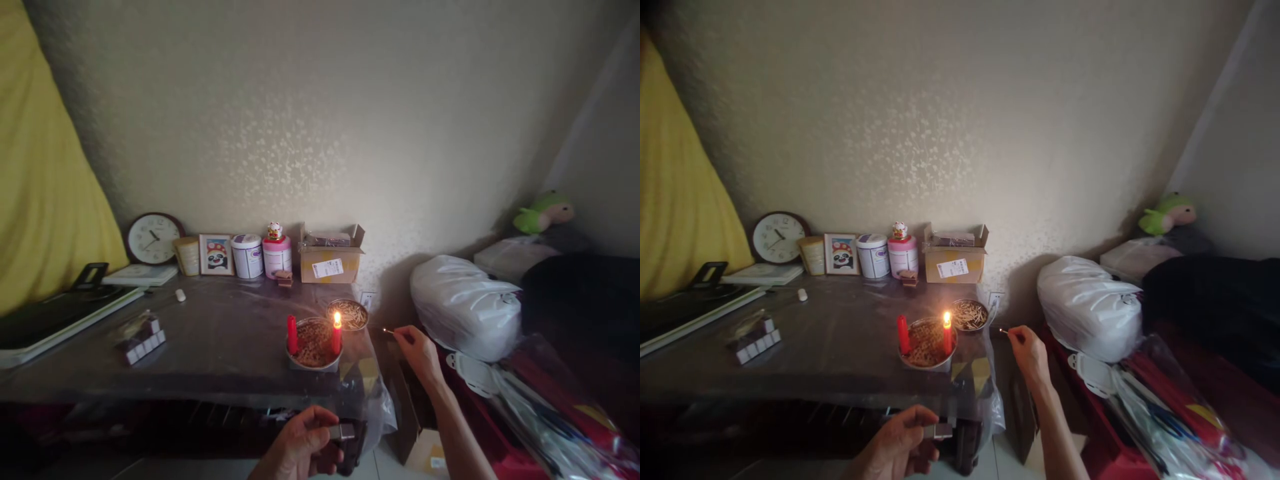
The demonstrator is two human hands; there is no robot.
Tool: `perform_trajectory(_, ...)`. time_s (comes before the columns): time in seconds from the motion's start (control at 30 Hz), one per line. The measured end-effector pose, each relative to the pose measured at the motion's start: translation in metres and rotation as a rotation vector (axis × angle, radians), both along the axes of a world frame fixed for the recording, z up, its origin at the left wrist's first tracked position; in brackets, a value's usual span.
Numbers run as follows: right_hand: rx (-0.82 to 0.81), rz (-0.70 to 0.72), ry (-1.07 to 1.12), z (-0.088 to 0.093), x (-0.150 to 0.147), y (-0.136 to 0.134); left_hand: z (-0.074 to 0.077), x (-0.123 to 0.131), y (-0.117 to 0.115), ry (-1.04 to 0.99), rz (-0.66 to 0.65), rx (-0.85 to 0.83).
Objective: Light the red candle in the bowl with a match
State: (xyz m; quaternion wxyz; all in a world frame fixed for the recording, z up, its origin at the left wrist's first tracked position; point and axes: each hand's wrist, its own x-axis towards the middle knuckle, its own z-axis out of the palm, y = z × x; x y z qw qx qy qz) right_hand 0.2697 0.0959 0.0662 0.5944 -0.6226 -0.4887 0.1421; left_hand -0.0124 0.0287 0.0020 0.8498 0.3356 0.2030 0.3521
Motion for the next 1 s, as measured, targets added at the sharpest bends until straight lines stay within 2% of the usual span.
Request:
perform_trajectory(0.1, -0.026, -0.024, 0.028, -0.016, -0.003, 0.013, 0.000, 0.001, 0.000, 0.002, -0.006, 0.004)
perform_trajectory(0.2, -0.022, 0.003, 0.084, -0.016, -0.016, 0.022, -0.002, 0.002, 0.002, 0.007, -0.017, 0.009)
perform_trajectory(0.27, 0.004, 0.049, 0.137, -0.005, -0.026, 0.024, -0.003, 0.002, 0.003, 0.018, -0.025, 0.007)
perform_trajectory(0.4, 0.080, 0.240, 0.223, 0.038, -0.032, 0.004, -0.006, -0.001, 0.006, 0.040, -0.033, 0.005)
perform_trajectory(0.43, 0.103, 0.313, 0.240, 0.048, -0.031, -0.004, -0.006, -0.001, 0.007, 0.041, -0.036, 0.004)
perform_trajectory(0.47, 0.160, 0.451, 0.279, 0.055, -0.028, -0.010, -0.007, -0.001, 0.007, 0.042, -0.042, 0.000)
perform_trajectory(0.5, 0.183, 0.536, 0.243, 0.059, -0.025, -0.015, -0.008, 0.000, 0.007, 0.042, -0.048, -0.003)
perform_trajectory(0.53, 0.164, 0.522, 0.135, 0.059, -0.021, -0.016, -0.009, 0.001, 0.007, 0.042, -0.052, -0.007)
perform_trajectory(0.57, 0.094, 0.423, -0.019, 0.055, -0.017, -0.015, -0.009, 0.002, 0.006, 0.044, -0.054, -0.008)
perform_trajectory(0.6, 0.042, 0.236, -0.170, 0.048, -0.013, -0.011, -0.010, 0.003, 0.006, 0.049, -0.056, -0.006)
perform_trajectory(0.63, 0.018, 0.144, -0.220, 0.039, -0.009, -0.006, -0.010, 0.004, 0.005, 0.057, -0.056, -0.002)
perform_trajectory(0.7, -0.012, 0.059, -0.239, 0.016, -0.003, 0.008, -0.010, 0.005, 0.004, 0.073, -0.057, 0.013)
perform_trajectory(0.83, -0.083, -0.013, -0.234, -0.019, 0.000, 0.028, -0.008, 0.005, 0.003, 0.080, -0.054, 0.012)
perform_trajectory(1.0, -0.142, -0.024, -0.245, -0.036, -0.015, 0.047, -0.007, 0.004, 0.005, 0.102, -0.072, 0.025)
